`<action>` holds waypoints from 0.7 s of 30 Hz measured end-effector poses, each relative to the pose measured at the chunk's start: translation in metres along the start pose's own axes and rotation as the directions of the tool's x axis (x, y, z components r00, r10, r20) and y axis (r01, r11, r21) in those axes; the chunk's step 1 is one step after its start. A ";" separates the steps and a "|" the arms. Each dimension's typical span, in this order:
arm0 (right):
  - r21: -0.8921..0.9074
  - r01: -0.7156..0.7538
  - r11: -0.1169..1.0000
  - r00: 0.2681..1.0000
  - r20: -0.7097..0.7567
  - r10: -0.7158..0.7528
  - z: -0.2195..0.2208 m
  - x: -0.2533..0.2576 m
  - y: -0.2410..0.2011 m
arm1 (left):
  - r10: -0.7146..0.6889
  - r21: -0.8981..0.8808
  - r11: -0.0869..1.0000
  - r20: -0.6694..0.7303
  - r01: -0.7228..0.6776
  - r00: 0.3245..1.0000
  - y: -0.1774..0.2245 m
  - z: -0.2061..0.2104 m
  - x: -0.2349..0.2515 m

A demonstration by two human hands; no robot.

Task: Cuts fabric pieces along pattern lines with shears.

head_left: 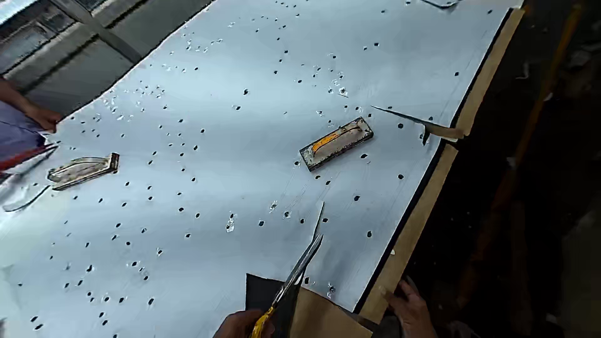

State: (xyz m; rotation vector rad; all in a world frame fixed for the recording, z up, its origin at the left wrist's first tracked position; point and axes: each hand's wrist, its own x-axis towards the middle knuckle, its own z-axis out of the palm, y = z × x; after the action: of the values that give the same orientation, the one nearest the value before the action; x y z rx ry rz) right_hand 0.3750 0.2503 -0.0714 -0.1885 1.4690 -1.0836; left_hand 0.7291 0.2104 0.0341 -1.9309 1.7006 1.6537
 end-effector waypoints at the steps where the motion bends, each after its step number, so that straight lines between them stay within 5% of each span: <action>1: -0.005 0.013 1.000 1.000 0.005 -0.013 0.004 -0.003 -0.001 | -0.013 0.053 0.999 0.004 0.013 1.000 0.004 -0.011 0.005; 8: 0.059 -0.086 0.995 0.996 -0.017 0.087 0.017 -0.003 -0.010 | -0.092 0.324 0.944 0.057 0.068 0.994 0.035 -0.064 0.043; 14: 0.385 -0.403 0.830 0.915 0.141 0.379 0.040 -0.035 -0.005 | -0.105 0.450 0.893 0.176 0.015 0.979 0.037 -0.107 0.075; 17: 0.459 -0.417 0.784 0.905 0.290 0.312 0.036 -0.049 0.007 | -0.071 0.448 0.893 0.232 -0.042 0.970 0.027 -0.132 0.092; 21: 0.458 -0.252 0.852 0.937 0.335 0.097 0.040 -0.061 0.029 | 0.020 0.394 0.907 0.316 -0.150 0.949 0.017 -0.157 0.116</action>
State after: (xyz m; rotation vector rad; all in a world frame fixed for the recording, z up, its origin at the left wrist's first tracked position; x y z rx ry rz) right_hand 0.4377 0.2874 -0.0424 0.1427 0.8772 -1.1855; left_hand 0.7929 0.0249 0.0240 -1.3490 1.8413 1.3794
